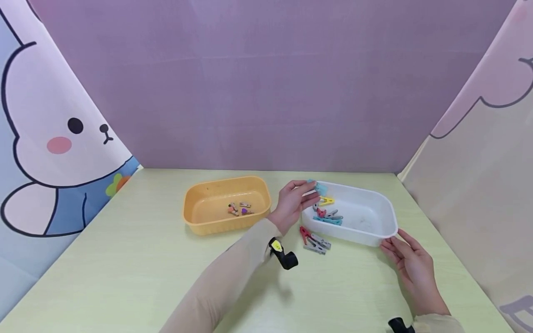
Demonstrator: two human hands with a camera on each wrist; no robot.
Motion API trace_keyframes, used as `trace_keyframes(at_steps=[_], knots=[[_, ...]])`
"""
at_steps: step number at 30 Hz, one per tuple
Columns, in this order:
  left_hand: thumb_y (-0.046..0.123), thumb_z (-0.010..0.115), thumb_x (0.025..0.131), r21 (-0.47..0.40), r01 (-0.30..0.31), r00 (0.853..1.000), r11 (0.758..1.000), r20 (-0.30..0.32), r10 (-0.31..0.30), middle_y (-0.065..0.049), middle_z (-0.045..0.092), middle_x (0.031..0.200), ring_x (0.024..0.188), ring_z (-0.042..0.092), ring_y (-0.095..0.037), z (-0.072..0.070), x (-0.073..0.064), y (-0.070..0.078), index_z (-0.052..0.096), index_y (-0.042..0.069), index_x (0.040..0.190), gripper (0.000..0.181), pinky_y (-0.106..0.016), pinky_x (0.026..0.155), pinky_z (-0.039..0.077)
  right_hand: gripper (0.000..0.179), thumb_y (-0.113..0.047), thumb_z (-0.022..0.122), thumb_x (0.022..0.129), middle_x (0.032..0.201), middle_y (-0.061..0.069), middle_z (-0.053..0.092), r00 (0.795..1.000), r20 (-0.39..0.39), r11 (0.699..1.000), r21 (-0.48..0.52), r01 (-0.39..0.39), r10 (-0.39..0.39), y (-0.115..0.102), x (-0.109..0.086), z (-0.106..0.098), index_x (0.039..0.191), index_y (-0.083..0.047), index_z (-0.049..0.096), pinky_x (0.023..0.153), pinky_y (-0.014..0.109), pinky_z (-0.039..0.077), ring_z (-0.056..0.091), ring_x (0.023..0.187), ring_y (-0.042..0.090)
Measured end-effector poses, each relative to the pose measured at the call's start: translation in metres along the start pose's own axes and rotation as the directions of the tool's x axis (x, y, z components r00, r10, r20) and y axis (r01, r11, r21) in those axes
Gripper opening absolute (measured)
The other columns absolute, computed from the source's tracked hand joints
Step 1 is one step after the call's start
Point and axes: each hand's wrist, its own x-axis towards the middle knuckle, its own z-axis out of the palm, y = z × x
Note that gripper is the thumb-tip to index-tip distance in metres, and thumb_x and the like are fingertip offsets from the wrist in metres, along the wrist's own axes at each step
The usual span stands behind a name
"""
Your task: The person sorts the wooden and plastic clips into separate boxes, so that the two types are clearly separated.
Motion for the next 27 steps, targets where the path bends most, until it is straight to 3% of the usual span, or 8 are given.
trace_keyframes(at_steps=[7,18,22,27], knots=[[0.007,0.079,0.085,0.006,-0.004,0.998,1.000,-0.061,0.004,-0.010,0.074,0.092,0.080,0.074,-0.028,0.007,0.006,-0.003,0.064,0.006,0.100,0.022,-0.036,0.070,0.062,0.035,0.013,0.039,0.101,0.097,0.026,0.071,1.000,-0.006,1.000,-0.002,0.000,0.000,0.000,-0.001,0.001,0.112,0.002,0.070,0.083,0.039,0.059,0.073,0.091,0.033],[0.008,0.080,0.084,0.021,-0.018,0.991,1.000,-0.133,0.020,-0.011,0.073,0.091,0.078,0.073,-0.027,0.002,0.019,-0.008,0.061,0.005,0.096,0.023,-0.038,0.072,0.062,0.035,0.013,0.037,0.101,0.097,0.026,0.071,1.000,0.015,1.000,-0.005,0.005,-0.005,0.000,0.000,0.000,0.113,0.003,0.069,0.083,0.039,0.059,0.072,0.091,0.033],[0.006,0.080,0.083,0.061,-0.023,0.989,0.998,-0.144,0.031,-0.011,0.072,0.089,0.077,0.073,-0.028,0.000,0.022,-0.010,0.060,0.004,0.090,0.022,-0.040,0.073,0.062,0.035,0.012,0.037,0.102,0.096,0.026,0.071,1.000,0.019,1.000,-0.013,0.005,-0.005,0.000,0.001,0.000,0.113,0.003,0.069,0.083,0.039,0.059,0.073,0.090,0.032],[0.007,0.081,0.083,0.181,-0.008,0.985,0.983,-0.166,0.039,-0.010,0.069,0.087,0.077,0.073,-0.028,-0.001,0.023,-0.012,0.060,0.005,0.089,0.022,-0.041,0.074,0.062,0.035,0.012,0.037,0.102,0.097,0.026,0.070,0.999,0.042,1.000,-0.010,0.005,-0.005,0.001,0.000,-0.001,0.114,0.003,0.068,0.085,0.039,0.059,0.072,0.091,0.032]])
